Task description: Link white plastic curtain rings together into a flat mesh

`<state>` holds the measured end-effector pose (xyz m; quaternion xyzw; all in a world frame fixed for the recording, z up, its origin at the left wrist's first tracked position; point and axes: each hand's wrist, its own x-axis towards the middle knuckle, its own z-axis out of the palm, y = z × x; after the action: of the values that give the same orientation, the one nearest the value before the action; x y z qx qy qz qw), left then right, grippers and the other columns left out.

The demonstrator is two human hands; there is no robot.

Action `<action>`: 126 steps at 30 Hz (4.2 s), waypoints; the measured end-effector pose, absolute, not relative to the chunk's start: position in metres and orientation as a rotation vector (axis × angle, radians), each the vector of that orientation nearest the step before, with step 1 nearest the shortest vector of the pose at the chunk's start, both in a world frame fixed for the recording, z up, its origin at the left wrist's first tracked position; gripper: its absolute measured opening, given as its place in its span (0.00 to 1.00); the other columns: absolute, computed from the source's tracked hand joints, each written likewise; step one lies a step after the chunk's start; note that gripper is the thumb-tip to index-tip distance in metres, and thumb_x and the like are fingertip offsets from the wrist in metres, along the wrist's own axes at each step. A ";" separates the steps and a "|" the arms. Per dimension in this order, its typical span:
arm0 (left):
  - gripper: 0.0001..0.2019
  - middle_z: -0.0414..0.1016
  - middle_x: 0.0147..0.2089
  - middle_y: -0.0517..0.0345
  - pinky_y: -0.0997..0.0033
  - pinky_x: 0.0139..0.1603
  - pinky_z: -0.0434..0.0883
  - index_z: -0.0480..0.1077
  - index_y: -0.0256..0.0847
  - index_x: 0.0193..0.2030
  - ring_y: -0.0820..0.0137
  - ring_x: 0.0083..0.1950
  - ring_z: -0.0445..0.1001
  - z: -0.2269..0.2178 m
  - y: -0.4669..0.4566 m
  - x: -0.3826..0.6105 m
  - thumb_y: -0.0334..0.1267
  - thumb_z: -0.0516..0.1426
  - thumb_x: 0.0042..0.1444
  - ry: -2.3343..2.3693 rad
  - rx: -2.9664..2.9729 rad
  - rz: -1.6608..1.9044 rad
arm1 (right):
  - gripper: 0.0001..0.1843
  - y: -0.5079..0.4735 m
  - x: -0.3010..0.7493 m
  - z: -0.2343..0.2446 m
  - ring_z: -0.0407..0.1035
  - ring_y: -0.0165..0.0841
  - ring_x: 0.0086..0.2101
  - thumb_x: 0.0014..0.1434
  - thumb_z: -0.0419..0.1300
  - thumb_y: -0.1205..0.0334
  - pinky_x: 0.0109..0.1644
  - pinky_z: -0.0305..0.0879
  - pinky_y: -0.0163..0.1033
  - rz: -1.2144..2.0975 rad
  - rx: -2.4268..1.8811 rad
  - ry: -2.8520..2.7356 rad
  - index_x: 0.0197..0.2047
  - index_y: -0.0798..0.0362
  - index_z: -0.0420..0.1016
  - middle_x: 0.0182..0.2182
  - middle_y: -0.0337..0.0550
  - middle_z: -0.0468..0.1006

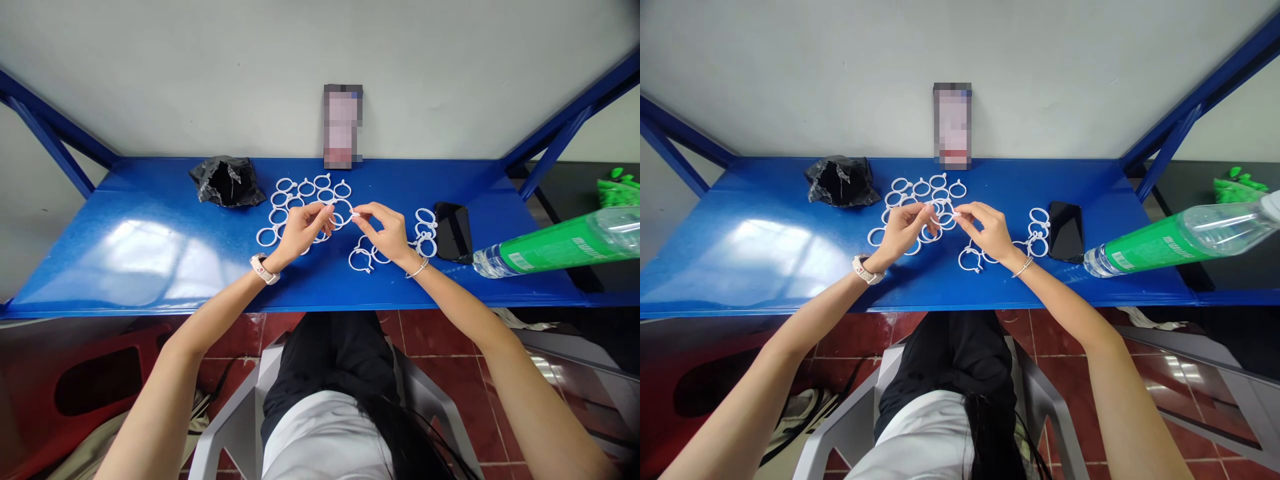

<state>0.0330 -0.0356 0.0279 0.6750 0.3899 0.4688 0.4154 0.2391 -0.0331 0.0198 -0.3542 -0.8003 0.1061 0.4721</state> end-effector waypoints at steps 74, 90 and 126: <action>0.30 0.76 0.57 0.44 0.62 0.55 0.76 0.64 0.42 0.66 0.60 0.56 0.77 0.014 -0.027 0.024 0.57 0.58 0.63 1.123 2.512 1.204 | 0.12 -0.022 0.246 0.017 0.78 0.38 0.37 0.70 0.55 0.54 0.43 0.75 0.46 0.224 -0.866 -2.079 0.45 0.49 0.78 0.38 0.45 0.84; 0.24 0.78 0.45 0.52 0.66 0.48 0.74 0.68 0.42 0.61 0.66 0.45 0.76 0.019 -0.028 0.024 0.51 0.61 0.63 0.943 2.471 1.248 | 0.15 -0.024 0.246 0.018 0.77 0.38 0.37 0.71 0.53 0.53 0.42 0.74 0.45 0.161 -0.858 -2.103 0.43 0.49 0.78 0.37 0.46 0.84; 0.24 0.73 0.57 0.46 0.60 0.54 0.77 0.63 0.45 0.67 0.60 0.57 0.75 0.011 -0.027 0.024 0.45 0.57 0.67 1.049 2.654 1.163 | 0.08 -0.025 0.245 0.017 0.77 0.34 0.31 0.69 0.58 0.59 0.36 0.73 0.40 -0.047 -0.765 -2.112 0.45 0.51 0.78 0.35 0.44 0.85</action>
<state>0.0243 -0.0267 0.0110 0.8608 0.3402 0.3773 0.0298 0.2454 -0.0249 0.0174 -0.3071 -0.8476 -0.0188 0.4324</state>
